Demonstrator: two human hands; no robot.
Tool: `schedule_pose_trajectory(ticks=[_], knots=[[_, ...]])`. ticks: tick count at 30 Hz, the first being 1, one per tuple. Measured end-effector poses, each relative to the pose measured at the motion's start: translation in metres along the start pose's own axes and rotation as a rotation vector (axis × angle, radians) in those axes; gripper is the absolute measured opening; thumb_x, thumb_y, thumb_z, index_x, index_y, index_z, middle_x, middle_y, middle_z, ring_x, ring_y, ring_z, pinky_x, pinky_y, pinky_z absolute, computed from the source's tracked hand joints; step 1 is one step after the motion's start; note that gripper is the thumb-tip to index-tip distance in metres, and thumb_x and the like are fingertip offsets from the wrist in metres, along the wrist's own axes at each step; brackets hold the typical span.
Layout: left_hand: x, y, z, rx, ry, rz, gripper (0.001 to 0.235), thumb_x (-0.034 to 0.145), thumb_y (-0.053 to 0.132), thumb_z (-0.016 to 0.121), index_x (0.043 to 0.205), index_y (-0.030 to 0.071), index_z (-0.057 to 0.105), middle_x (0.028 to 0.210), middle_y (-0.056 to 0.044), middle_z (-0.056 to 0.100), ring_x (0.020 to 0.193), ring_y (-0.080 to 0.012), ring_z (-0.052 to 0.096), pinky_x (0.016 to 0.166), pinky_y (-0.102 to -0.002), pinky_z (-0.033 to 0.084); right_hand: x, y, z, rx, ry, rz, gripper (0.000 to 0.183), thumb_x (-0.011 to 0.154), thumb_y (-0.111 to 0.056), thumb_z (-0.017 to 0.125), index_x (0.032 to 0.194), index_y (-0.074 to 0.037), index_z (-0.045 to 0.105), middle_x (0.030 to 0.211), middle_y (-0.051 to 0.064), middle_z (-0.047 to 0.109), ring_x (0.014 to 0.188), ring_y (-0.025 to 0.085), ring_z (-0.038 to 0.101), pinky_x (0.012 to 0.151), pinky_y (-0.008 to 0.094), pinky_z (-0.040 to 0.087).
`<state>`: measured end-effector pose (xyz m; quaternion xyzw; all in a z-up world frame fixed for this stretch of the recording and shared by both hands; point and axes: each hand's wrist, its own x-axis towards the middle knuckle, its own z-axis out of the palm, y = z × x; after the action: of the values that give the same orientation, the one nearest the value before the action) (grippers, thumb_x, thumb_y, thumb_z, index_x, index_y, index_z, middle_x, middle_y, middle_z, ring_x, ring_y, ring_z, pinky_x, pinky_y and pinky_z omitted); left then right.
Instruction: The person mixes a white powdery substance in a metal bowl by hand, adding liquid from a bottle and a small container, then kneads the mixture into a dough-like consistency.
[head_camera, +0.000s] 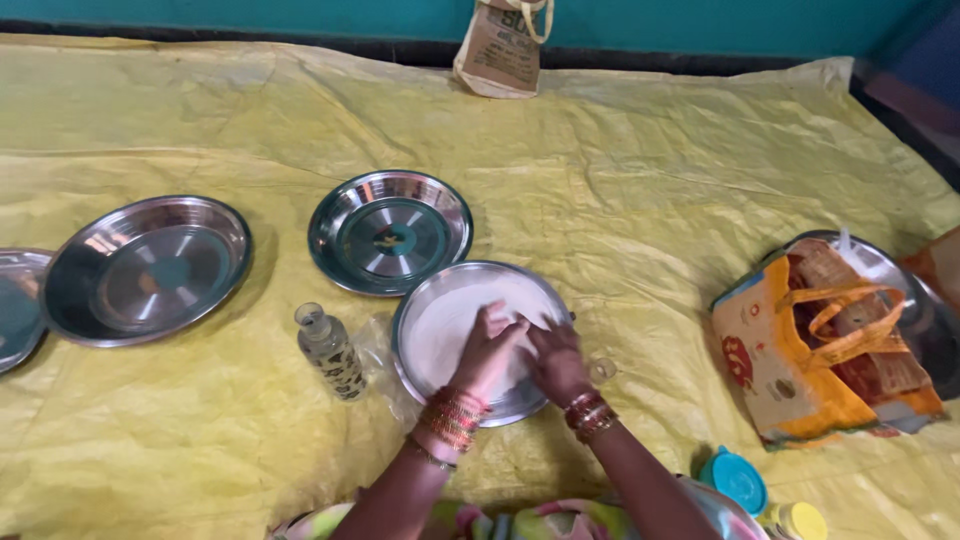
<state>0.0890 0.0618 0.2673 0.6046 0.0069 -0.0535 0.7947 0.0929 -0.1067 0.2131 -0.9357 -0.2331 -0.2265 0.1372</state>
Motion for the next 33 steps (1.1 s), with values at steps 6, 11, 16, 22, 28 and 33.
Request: schedule_pose_trajectory(ticks=[6, 11, 16, 22, 28, 33], knots=[[-0.060, 0.069, -0.067, 0.876, 0.640, 0.971, 0.013, 0.091, 0.014, 0.076, 0.103, 0.016, 0.073, 0.105, -0.001, 0.076, 0.107, -0.0180, 0.069, 0.118, -0.052, 0.037, -0.030, 0.024, 0.017, 0.056, -0.051, 0.473, 0.009, 0.086, -0.023, 0.076, 0.088, -0.014, 0.074, 0.104, 0.006, 0.077, 0.112, 0.026, 0.067, 0.098, 0.039, 0.055], [-0.086, 0.070, -0.114, 1.017, 0.698, 1.067, 0.046, 0.080, -0.004, 0.057, 0.120, 0.014, 0.072, 0.129, -0.009, 0.068, 0.126, -0.0252, 0.063, 0.120, -0.053, 0.034, -0.027, 0.005, 0.013, 0.298, -0.007, 0.468, 0.019, 0.080, -0.008, 0.069, 0.095, -0.018, 0.074, 0.116, 0.009, 0.073, 0.109, 0.028, 0.072, 0.095, 0.037, 0.061], [-0.070, 0.008, -0.080, 0.695, 0.460, 0.866, 0.039, 0.098, 0.017, 0.060, 0.137, 0.014, 0.061, 0.149, -0.014, 0.055, 0.140, -0.0300, 0.053, 0.121, -0.047, 0.038, -0.010, -0.039, -0.006, 0.203, -0.108, 0.515, 0.026, 0.085, -0.009, 0.075, 0.111, -0.015, 0.073, 0.124, 0.012, 0.071, 0.122, 0.032, 0.062, 0.102, 0.045, 0.055], [-0.039, -0.048, -0.038, -0.503, 0.083, -0.140, 0.058, 0.103, 0.043, 0.053, 0.152, 0.013, 0.046, 0.158, -0.012, 0.048, 0.139, -0.0196, 0.050, 0.113, -0.035, 0.039, 0.009, -0.081, 0.006, 0.579, -0.034, 0.137, 0.056, 0.088, -0.007, 0.070, 0.142, -0.015, 0.058, 0.145, 0.012, 0.062, 0.125, 0.030, 0.066, 0.104, 0.041, 0.057], [-0.018, -0.072, -0.076, -0.018, 0.334, 0.087, 0.044, 0.100, 0.030, 0.061, 0.137, 0.006, 0.058, 0.129, -0.016, 0.065, 0.117, -0.0238, 0.062, 0.103, -0.037, 0.048, 0.057, -0.026, 0.026, 0.444, -0.352, 0.546, 0.057, 0.079, -0.015, 0.080, 0.131, -0.024, 0.062, 0.139, 0.011, 0.058, 0.113, 0.029, 0.069, 0.095, 0.039, 0.056], [0.000, -0.079, -0.113, 0.053, 0.437, 0.067, 0.042, 0.091, 0.019, 0.071, 0.129, 0.006, 0.060, 0.124, -0.013, 0.065, 0.111, -0.0245, 0.062, 0.098, -0.038, 0.051, 0.074, -0.003, 0.028, 0.117, -0.121, 0.163, 0.017, 0.073, -0.021, 0.082, 0.090, -0.024, 0.079, 0.118, 0.006, 0.079, 0.106, 0.034, 0.072, 0.092, 0.048, 0.058]])
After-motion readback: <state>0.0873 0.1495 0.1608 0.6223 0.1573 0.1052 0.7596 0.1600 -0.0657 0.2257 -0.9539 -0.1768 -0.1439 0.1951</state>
